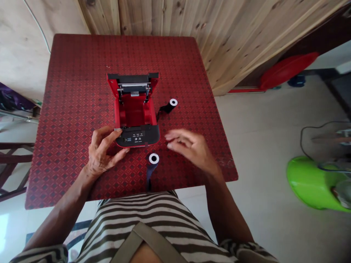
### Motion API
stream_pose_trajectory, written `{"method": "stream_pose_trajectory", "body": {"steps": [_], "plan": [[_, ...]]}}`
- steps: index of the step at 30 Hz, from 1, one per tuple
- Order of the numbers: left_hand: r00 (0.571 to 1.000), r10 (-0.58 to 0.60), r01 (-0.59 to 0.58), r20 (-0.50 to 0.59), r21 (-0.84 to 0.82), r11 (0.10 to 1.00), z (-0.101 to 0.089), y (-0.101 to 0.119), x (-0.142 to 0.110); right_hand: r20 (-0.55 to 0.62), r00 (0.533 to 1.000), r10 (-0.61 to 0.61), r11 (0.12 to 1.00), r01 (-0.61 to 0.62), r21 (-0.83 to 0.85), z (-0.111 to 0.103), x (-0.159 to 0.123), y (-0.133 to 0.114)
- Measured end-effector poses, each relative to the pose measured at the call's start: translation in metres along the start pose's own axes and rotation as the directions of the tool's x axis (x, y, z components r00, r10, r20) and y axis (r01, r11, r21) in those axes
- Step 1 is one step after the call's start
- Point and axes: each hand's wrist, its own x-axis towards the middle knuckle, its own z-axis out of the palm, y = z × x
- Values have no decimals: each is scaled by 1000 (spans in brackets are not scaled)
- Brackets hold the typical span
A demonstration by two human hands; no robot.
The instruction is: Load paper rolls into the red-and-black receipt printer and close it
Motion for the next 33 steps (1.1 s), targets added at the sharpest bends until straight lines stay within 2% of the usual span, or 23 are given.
{"method": "stream_pose_trajectory", "body": {"steps": [1,2,3,4,8,11,13,15,19,21,23,25,28,30,33], "plan": [[1000,1,-1,0,-5,1000,0,0,0,-142,990,-18,1000,15,-25,-6,14,7],[1000,-1,1,0,-6,1000,0,0,0,-283,958,-57,997,39,-70,-11,29,15],[1000,-4,4,1,-6,1000,0,0,0,-382,919,-98,992,60,-109,-14,46,24],[1000,-6,6,2,-4,1000,1,0,0,-425,898,-114,990,66,-125,-16,62,33],[1000,-3,3,11,8,1000,0,2,1,-367,919,-140,966,45,-255,-13,106,57],[1000,-11,11,17,7,1000,0,3,2,-352,924,-147,963,53,-263,-10,111,56],[1000,-19,19,17,9,1000,0,4,2,-354,924,-143,978,76,-197,-12,103,44],[1000,-24,24,17,12,1000,0,5,2,-321,935,-150,987,122,-107,-18,88,20],[999,-36,36,11,-3,999,1,5,1,-167,954,-249,964,261,56,-35,47,-50],[999,-41,41,11,-7,999,1,5,0,-23,952,-306,950,307,63,-36,35,-82],[999,-45,45,17,-2,999,1,5,0,148,931,-334,939,342,-32,-26,33,-102],[997,-65,65,29,-1,998,0,6,-1,260,899,-354,883,412,-223,-7,41,-111],[994,-96,97,52,-14,995,-2,7,-2,326,864,-384,707,502,-498,27,61,-108],[994,-95,97,60,-24,995,-2,7,-3,353,864,-359,599,503,-623,45,72,-104],[993,-95,96,67,-26,995,-2,7,-4,350,895,-277,459,443,-770,61,81,-101]]}}
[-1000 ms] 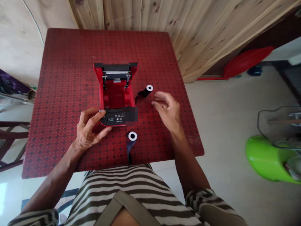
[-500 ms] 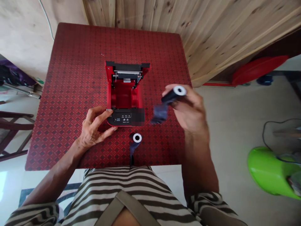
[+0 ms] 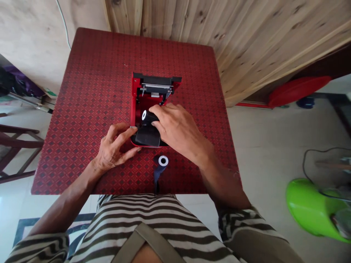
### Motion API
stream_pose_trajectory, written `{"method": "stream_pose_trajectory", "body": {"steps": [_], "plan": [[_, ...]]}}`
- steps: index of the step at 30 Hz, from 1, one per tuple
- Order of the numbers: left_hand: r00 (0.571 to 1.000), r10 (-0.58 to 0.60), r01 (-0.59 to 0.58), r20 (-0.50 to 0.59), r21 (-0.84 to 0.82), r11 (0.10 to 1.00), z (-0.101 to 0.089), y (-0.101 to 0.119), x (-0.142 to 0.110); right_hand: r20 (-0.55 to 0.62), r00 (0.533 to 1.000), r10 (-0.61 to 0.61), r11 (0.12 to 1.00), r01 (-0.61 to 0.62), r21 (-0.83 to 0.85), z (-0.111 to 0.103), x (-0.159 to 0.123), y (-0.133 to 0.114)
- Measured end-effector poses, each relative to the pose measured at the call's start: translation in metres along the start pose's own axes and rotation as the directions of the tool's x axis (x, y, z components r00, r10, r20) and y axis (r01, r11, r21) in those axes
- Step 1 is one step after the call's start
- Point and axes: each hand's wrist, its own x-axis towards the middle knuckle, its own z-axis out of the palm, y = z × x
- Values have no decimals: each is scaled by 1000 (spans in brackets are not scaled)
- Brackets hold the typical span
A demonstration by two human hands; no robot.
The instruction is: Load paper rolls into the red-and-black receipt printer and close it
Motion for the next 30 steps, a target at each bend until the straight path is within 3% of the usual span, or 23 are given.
{"method": "stream_pose_trajectory", "body": {"steps": [3,15,23,30], "plan": [[1000,8,-8,-7,3,1000,1,-1,0,30,999,41,995,-38,-91,4,8,-1],[1000,7,-7,13,0,1000,-2,1,1,272,962,37,998,-19,-68,6,39,9],[1000,27,-27,9,17,999,-3,1,3,263,965,11,999,-24,48,15,40,17],[1000,-2,1,-20,-39,999,-9,3,6,80,984,-157,925,118,362,-13,8,31]]}}
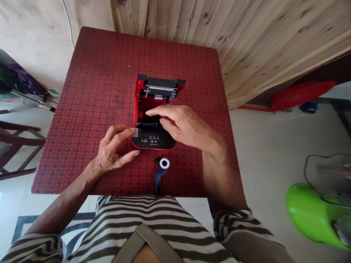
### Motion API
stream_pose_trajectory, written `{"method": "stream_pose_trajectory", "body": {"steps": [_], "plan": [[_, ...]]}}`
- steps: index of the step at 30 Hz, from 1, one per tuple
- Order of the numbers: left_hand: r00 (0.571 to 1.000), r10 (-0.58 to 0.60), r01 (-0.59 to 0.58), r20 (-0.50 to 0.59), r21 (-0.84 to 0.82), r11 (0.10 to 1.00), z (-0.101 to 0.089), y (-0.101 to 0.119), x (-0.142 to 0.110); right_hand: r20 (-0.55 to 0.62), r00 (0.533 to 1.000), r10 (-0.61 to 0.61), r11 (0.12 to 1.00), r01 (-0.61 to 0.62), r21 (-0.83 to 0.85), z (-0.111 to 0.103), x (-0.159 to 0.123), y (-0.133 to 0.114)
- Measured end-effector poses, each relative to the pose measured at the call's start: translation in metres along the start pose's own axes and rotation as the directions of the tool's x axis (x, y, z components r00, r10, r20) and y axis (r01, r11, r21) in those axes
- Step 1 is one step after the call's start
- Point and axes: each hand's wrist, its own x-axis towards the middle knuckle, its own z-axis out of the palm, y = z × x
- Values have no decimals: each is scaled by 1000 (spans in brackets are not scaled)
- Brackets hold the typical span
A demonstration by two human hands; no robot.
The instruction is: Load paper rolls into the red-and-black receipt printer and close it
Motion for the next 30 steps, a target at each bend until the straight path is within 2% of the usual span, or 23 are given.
{"method": "stream_pose_trajectory", "body": {"steps": [3,6,9,11,14,16,18,20,25,30], "plan": [[997,-69,67,-47,-28,997,-9,0,11,-18,998,-54,995,55,79,0,-16,-4],[986,-137,128,-91,-92,987,-20,-3,36,-145,988,-53,996,62,61,14,-20,-6],[989,-129,121,-65,-109,987,-25,-11,73,-281,957,-74,997,80,11,30,-20,-8],[996,-58,54,-62,-59,997,-23,-18,98,-338,935,-106,994,96,-47,36,-21,-10],[998,13,-11,56,-29,1000,-14,-28,128,-395,910,-126,989,83,-126,41,-28,-11],[988,7,4,156,-65,998,-8,-32,138,-414,902,-122,986,64,-151,42,-33,-13],[975,-30,53,218,-100,994,-8,-32,139,-411,903,-125,982,53,-181,43,-39,-14],[967,-9,37,253,-107,994,-12,-29,131,-409,903,-132,973,38,-229,43,-44,-16],[924,189,-187,331,-41,982,-23,-19,94,-462,872,-162,945,2,-328,45,-52,-22],[913,271,-282,307,-6,959,-16,-13,70,-516,835,-189,941,3,-340,51,-53,-24]]}}
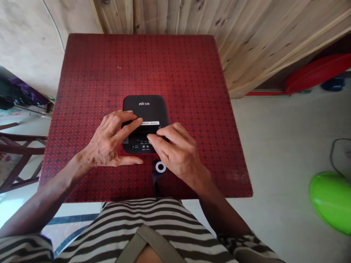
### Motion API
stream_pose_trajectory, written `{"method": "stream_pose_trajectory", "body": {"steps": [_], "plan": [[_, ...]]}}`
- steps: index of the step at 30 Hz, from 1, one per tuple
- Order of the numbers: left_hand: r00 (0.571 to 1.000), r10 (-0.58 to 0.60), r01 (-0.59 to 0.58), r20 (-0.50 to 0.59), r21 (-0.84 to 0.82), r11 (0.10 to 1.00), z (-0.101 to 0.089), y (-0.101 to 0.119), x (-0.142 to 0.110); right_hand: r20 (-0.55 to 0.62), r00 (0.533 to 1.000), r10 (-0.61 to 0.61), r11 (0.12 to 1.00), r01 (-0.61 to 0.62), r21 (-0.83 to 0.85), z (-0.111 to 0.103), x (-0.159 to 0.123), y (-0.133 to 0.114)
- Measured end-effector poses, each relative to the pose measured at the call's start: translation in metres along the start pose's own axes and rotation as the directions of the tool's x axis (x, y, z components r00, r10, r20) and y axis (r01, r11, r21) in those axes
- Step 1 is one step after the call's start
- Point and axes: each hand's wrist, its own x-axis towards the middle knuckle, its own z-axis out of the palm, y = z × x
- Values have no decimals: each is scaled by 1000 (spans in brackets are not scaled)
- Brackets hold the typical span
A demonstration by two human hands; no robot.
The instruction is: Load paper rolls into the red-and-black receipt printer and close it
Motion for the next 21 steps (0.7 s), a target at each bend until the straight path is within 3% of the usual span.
{"method": "stream_pose_trajectory", "body": {"steps": [4,12,21], "plan": [[999,32,-32,-17,11,999,7,1,-5,-35,999,-1,1000,0,-25,2,-2,-1],[998,-37,35,-53,-37,999,15,1,-11,-19,999,30,1000,-30,5,1,-7,0],[999,-22,24,-49,30,999,19,0,-13,-41,999,14,1000,-14,8,1,-5,-2]]}}
